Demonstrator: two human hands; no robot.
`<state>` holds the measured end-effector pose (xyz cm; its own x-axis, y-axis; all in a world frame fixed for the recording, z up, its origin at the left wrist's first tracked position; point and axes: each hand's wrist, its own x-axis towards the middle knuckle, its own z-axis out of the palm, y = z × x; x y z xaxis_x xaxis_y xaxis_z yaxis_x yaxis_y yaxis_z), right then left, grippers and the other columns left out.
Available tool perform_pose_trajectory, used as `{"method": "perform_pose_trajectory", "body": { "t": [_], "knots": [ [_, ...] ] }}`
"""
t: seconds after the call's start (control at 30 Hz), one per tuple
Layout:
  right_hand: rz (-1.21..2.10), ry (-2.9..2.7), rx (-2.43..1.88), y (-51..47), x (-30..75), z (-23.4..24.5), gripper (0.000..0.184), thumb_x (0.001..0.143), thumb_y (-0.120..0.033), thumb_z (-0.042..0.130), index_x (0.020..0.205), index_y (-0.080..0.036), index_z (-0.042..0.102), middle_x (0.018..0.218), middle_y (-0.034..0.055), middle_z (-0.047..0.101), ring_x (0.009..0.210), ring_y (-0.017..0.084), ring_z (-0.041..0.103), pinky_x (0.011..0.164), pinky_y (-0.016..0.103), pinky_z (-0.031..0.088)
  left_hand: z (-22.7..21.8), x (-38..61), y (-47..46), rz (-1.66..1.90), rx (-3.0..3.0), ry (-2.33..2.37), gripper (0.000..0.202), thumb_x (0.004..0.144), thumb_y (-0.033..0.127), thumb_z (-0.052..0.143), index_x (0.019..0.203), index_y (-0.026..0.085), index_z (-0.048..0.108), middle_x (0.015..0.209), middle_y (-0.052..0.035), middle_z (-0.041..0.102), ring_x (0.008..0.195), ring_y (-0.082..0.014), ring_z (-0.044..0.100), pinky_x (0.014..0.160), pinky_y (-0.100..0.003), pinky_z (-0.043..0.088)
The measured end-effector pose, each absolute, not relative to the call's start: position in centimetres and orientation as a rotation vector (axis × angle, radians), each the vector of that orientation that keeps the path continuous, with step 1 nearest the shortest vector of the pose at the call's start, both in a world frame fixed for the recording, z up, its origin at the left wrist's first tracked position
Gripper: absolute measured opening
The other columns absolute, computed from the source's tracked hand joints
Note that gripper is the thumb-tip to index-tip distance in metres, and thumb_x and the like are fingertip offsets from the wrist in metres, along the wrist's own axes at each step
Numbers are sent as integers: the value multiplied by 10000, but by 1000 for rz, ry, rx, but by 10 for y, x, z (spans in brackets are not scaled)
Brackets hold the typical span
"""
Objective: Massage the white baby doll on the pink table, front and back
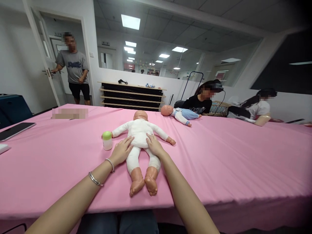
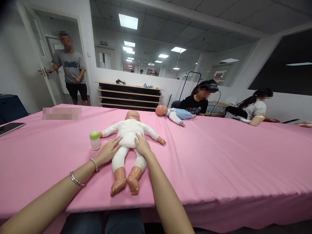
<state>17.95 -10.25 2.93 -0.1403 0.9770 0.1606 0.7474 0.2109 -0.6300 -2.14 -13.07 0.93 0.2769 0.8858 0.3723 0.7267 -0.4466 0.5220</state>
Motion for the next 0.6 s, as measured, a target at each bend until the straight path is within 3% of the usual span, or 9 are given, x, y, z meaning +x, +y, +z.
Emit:
{"method": "perform_pose_trajectory", "body": {
  "t": [0.1,0.23,0.4,0.53,0.6],
  "knots": [
    [562,-1976,-1569,-104,181,30,525,925,-360,293,1402,-143,329,1474,109,251,1392,221,157,1120,393,187,12,-22,-133,889,2289,1551,443,923,350,324,1347,254,411,1379,-37,441,1254,-212,409,1044,-407,305],
    [531,-1917,-1549,-104,181,31,498,910,-394,327,1340,-166,435,1388,116,385,1332,230,295,1089,367,247,11,-21,-134,901,2304,1671,403,925,341,323,1287,257,477,1266,-48,542,1164,-235,482,976,-430,346],
    [476,-1814,-1645,-102,179,34,435,915,-366,302,1194,-200,592,1258,115,494,1167,230,483,1001,331,343,28,-6,-116,1098,2341,1877,330,905,285,344,993,179,644,1030,-88,638,1027,-256,529,939,-425,364],
    [413,-1808,-1712,-102,177,36,400,906,-331,330,1187,-234,598,1197,95,530,1097,219,527,952,312,371,48,19,-82,1274,2334,1795,387,854,223,398,1211,145,526,1176,-91,584,1120,-231,484,969,-374,374],
    [399,-1817,-1712,-104,176,35,397,907,-314,327,1192,-239,593,1183,89,535,1079,204,536,945,302,374,49,28,-67,1119,2378,1732,439,868,285,398,1284,167,470,1320,-70,496,1258,-236,378,1044,-406,310]
  ]
}}
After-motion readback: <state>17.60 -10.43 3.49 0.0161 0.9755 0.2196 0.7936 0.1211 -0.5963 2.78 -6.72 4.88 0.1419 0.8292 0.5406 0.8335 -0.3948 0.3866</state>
